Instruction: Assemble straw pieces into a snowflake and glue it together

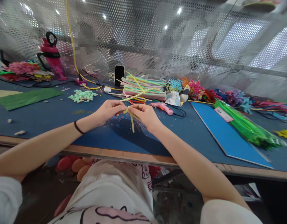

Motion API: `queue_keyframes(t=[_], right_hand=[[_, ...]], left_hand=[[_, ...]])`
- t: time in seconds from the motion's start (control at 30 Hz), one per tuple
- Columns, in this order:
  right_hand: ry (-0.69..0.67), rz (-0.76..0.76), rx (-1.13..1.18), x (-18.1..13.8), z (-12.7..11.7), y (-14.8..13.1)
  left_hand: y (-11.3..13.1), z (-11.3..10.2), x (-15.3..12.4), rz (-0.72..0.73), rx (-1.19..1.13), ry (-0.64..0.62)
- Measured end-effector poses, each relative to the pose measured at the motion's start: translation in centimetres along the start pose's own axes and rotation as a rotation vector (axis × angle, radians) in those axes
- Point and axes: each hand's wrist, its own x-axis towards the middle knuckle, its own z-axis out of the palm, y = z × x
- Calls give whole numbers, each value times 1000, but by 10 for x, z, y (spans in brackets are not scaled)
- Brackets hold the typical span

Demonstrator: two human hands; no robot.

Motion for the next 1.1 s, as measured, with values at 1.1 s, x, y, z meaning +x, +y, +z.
queue_keyframes(t=[1.1], right_hand=[[-102,130,-68,-6,-1,-6]], left_hand=[[-7,-1,2,57,18,79]])
